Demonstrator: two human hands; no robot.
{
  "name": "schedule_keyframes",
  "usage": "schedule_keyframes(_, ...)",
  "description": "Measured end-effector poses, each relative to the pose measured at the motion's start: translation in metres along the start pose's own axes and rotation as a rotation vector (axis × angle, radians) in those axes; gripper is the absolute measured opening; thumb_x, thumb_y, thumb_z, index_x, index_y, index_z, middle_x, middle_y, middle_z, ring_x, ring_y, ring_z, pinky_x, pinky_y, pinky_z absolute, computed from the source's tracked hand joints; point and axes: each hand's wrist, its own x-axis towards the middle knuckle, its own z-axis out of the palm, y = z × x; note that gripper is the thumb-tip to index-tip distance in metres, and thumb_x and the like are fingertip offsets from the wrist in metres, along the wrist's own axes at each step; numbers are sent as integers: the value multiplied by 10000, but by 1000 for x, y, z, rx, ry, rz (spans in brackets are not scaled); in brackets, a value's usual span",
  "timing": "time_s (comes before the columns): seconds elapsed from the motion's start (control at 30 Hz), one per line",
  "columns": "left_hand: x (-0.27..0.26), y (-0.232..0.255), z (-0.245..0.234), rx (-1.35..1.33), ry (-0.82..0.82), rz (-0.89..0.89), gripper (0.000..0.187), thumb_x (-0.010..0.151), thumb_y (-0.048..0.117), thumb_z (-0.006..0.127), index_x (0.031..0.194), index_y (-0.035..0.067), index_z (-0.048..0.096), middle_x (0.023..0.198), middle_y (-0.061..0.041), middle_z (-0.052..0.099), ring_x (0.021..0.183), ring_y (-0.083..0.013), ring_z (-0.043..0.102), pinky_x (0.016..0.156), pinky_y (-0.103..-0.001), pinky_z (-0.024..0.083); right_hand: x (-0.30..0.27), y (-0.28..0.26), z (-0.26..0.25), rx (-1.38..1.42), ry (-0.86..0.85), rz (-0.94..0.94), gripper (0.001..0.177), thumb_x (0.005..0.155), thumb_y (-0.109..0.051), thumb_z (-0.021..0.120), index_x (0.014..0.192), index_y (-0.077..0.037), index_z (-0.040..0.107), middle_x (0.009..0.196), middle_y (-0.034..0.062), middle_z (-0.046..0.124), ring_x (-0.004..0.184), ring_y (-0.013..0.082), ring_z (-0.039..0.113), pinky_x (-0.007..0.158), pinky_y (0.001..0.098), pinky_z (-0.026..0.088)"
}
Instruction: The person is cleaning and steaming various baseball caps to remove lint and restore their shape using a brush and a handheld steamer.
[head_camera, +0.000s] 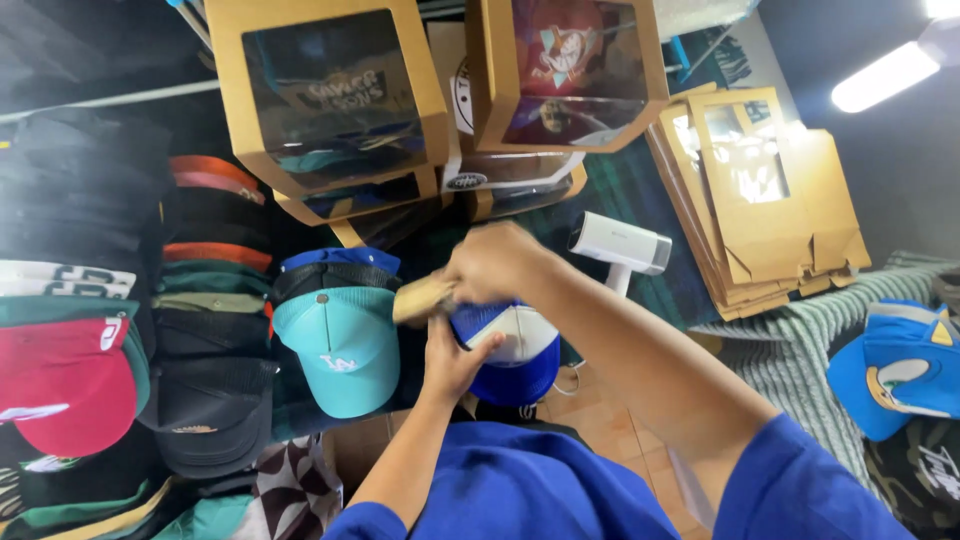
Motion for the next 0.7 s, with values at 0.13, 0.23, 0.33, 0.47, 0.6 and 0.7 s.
schedule_keyframes(0.13,-8,7,4,-7,-24,-140,1059,604,725,855,1440,209,460,1397,-128,554,1304,-333,577,1116,-486,455,22,-4,37,-35,-20,1,172,843,-467,688,988,-440,778,934,-18,778,914,251,744,807,457,612)
schedule_keyframes(0.23,-21,30,-9,-115,-41,-102,1255,696,574,838,1627,150,110,1662,-190,190,1455,-441,345,1191,-558,344,43,18,47,-10,161,142,192,903,-392,658,928,-273,807,815,48,755,807,312,746,704,474,604)
schedule_keyframes(0.33,-16,19,-4,-102,-63,-113,1278,686,620,814,1634,164,87,1676,-170,169,1461,-436,340,1202,-554,334,3,2,15,-5,95,68,192,876,-447,664,958,-340,801,880,39,776,866,311,754,750,478,611)
schedule_keyframes(0.47,-17,13,-6,-78,-59,-94,1307,670,702,806,1639,169,110,1669,-169,195,1483,-397,318,1207,-541,305,-22,16,-10,142,-100,46,274,916,-472,600,1138,-423,753,1086,24,773,1074,311,714,928,473,585)
schedule_keyframes(0.6,-24,19,-9,-113,-75,-101,1252,720,674,774,1636,151,100,1670,-182,170,1473,-422,321,1197,-549,335,-46,11,-35,93,14,228,258,948,-397,558,1090,-349,768,977,77,772,972,351,735,843,483,595)
schedule_keyframes(0.7,-25,20,-3,-76,-61,-102,1274,689,703,772,1628,156,108,1669,-159,182,1478,-377,340,1202,-519,345,-70,-31,-45,-79,-64,2,232,985,-330,581,1136,-308,755,995,69,771,973,304,745,849,450,596)
